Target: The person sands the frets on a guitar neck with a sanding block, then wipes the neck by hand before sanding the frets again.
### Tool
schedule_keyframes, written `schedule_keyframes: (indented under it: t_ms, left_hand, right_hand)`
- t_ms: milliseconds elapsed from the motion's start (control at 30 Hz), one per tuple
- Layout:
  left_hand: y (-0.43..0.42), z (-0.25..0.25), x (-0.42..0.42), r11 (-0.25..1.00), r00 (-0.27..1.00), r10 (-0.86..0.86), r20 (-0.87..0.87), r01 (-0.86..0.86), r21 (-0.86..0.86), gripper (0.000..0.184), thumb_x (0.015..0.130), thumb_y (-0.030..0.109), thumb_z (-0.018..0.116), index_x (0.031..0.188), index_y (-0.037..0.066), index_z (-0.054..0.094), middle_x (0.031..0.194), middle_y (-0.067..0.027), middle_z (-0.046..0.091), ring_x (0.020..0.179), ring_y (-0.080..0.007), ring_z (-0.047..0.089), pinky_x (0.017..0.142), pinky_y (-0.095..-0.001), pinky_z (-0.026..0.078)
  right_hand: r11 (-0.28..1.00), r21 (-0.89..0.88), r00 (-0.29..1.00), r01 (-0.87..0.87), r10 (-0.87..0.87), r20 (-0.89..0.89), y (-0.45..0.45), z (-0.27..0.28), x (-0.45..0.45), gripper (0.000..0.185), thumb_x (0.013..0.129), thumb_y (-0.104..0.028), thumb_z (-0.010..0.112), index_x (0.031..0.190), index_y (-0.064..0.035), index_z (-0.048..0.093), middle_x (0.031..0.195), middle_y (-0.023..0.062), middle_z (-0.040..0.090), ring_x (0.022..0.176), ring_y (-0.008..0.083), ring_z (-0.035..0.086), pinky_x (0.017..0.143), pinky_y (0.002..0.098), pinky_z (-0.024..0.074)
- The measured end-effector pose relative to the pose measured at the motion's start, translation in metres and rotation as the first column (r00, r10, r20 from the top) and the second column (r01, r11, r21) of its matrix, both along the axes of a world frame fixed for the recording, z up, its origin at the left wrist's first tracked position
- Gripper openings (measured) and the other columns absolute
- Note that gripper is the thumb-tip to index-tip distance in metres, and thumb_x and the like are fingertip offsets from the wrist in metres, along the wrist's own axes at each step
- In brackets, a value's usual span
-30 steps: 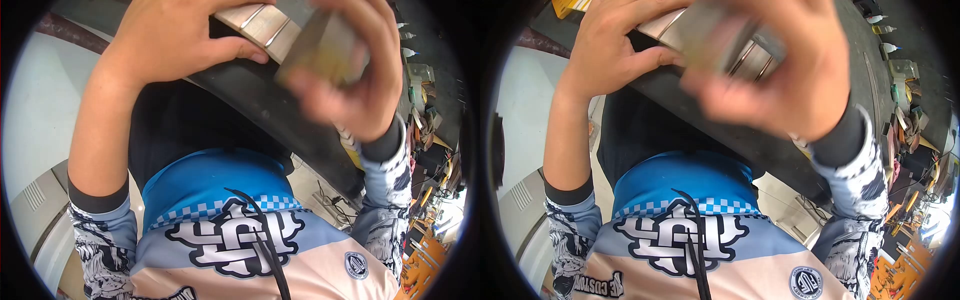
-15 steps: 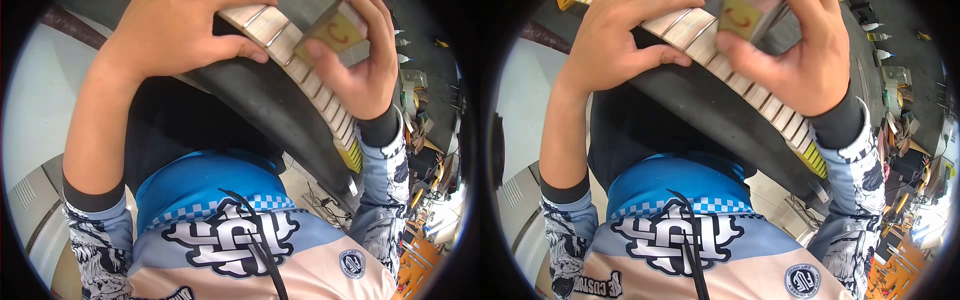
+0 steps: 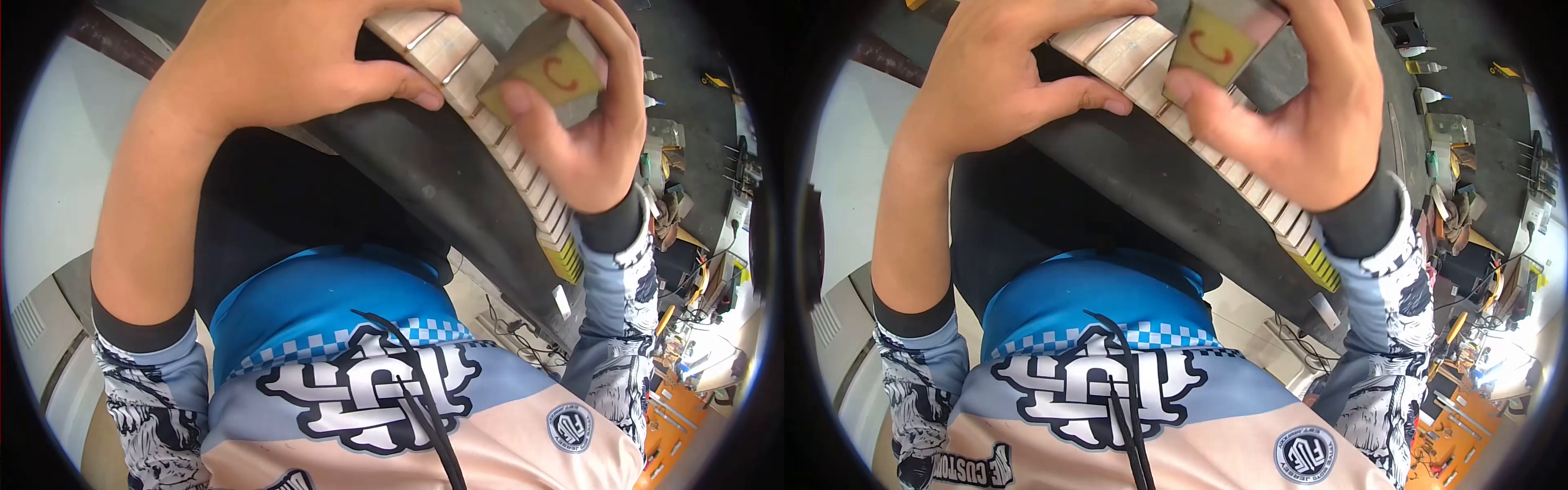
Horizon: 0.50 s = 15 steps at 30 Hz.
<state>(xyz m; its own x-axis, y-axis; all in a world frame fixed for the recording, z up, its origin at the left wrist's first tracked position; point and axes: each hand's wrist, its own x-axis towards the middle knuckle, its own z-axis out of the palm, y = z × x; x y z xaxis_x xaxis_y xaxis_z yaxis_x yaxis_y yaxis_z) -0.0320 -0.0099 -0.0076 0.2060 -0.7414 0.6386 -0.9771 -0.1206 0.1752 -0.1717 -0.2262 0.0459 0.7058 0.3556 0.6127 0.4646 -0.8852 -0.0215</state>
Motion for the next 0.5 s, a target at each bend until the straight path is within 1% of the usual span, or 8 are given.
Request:
schedule_keyframes:
  t_ms: [67, 100, 133, 200, 267, 367, 433, 500]
  left_hand:
    - [0.001, 0.002, 0.001, 0.997, 0.998, 0.054, 0.012, -0.055, 0.057, 0.055, 0.076, 0.049, 0.085, 0.115, 0.012, 0.074, 0.106, -0.0044, 0.070, 0.107, -0.0226, 0.063, 0.100, -0.0407, 0.040]
    - [0.000, 0.006, -0.002, 0.996, 0.999, 0.048, -0.008, -0.047, 0.073, 0.055, 0.076, 0.049, 0.085, 0.115, 0.012, 0.074, 0.106, -0.0045, 0.070, 0.108, -0.0226, 0.063, 0.101, -0.0407, 0.040]
    - [-0.001, 0.010, -0.005, 0.995, 0.999, 0.042, -0.028, -0.039, 0.088, 0.054, 0.077, 0.049, 0.085, 0.115, 0.012, 0.074, 0.106, -0.0045, 0.070, 0.108, -0.0225, 0.063, 0.101, -0.0407, 0.040]
    - [0.002, 0.014, -0.009, 0.999, 0.997, -0.008, -0.072, 0.011, 0.039, 0.054, 0.077, 0.049, 0.085, 0.115, 0.012, 0.074, 0.107, -0.0049, 0.070, 0.109, -0.0225, 0.063, 0.102, -0.0407, 0.040]
    - [0.003, 0.014, -0.009, 1.000, 0.997, -0.023, -0.076, 0.024, 0.011, 0.054, 0.077, 0.048, 0.085, 0.116, 0.012, 0.074, 0.108, -0.0053, 0.070, 0.110, -0.0224, 0.063, 0.102, -0.0407, 0.040]
    - [0.002, 0.013, -0.007, 1.000, 0.998, -0.022, -0.052, 0.022, -0.002, 0.054, 0.077, 0.048, 0.084, 0.116, 0.011, 0.074, 0.108, -0.0054, 0.071, 0.111, -0.0224, 0.064, 0.103, -0.0405, 0.040]
    - [-0.001, 0.008, -0.005, 0.999, 1.000, -0.024, 0.001, 0.024, -0.038, 0.054, 0.078, 0.048, 0.084, 0.116, 0.011, 0.074, 0.109, -0.0053, 0.071, 0.112, -0.0225, 0.064, 0.103, -0.0405, 0.040]
    - [-0.002, 0.000, -0.002, 0.997, 0.999, -0.018, 0.045, 0.021, -0.076, 0.054, 0.078, 0.048, 0.084, 0.115, 0.010, 0.075, 0.108, -0.0052, 0.071, 0.112, -0.0226, 0.064, 0.104, -0.0406, 0.040]
  right_hand:
    - [0.999, 0.032, 1.000, 0.004, -0.004, -0.008, 0.016, 0.003, -0.010, 0.066, 0.070, -0.044, 0.092, 0.122, -0.0121, 0.066, 0.131, 0.0208, 0.055, 0.122, 0.0360, 0.059, 0.100, 0.0503, 0.0480]
    - [0.999, -0.034, 0.999, -0.006, 0.005, -0.041, 0.022, 0.005, -0.014, 0.067, 0.071, -0.044, 0.092, 0.123, -0.0112, 0.066, 0.131, 0.0213, 0.054, 0.123, 0.0362, 0.059, 0.100, 0.0499, 0.0480]
    - [0.999, -0.050, 0.999, 0.000, -0.002, -0.036, 0.018, 0.005, -0.011, 0.067, 0.071, -0.044, 0.091, 0.123, -0.0103, 0.065, 0.132, 0.0219, 0.054, 0.123, 0.0363, 0.059, 0.100, 0.0496, 0.0481]
    - [0.997, -0.067, 0.999, 0.040, -0.040, 0.010, -0.002, -0.002, 0.000, 0.068, 0.071, -0.043, 0.091, 0.123, -0.0085, 0.064, 0.132, 0.0229, 0.053, 0.123, 0.0367, 0.058, 0.099, 0.0489, 0.0481]
    - [0.997, -0.061, 0.999, 0.038, -0.037, 0.006, 0.001, -0.002, -0.003, 0.070, 0.071, -0.043, 0.091, 0.124, -0.0067, 0.063, 0.133, 0.0240, 0.052, 0.124, 0.0370, 0.058, 0.099, 0.0483, 0.0482]
    - [0.997, -0.071, 0.999, -0.011, 0.008, -0.038, 0.017, 0.007, -0.011, 0.071, 0.072, -0.043, 0.090, 0.124, -0.0040, 0.062, 0.134, 0.0256, 0.051, 0.125, 0.0375, 0.057, 0.098, 0.0472, 0.0483]
    - [0.995, -0.086, 0.999, 0.049, -0.049, -0.001, -0.002, 0.007, -0.004, 0.073, 0.072, -0.043, 0.090, 0.125, -0.0022, 0.061, 0.135, 0.0266, 0.050, 0.125, 0.0378, 0.057, 0.098, 0.0466, 0.0484]
    - [0.985, -0.146, 0.995, 0.092, -0.097, -0.030, -0.011, 0.010, -0.001, 0.072, 0.073, -0.042, 0.089, 0.125, -0.0012, 0.060, 0.136, 0.0265, 0.050, 0.127, 0.0391, 0.055, 0.098, 0.0469, 0.0485]
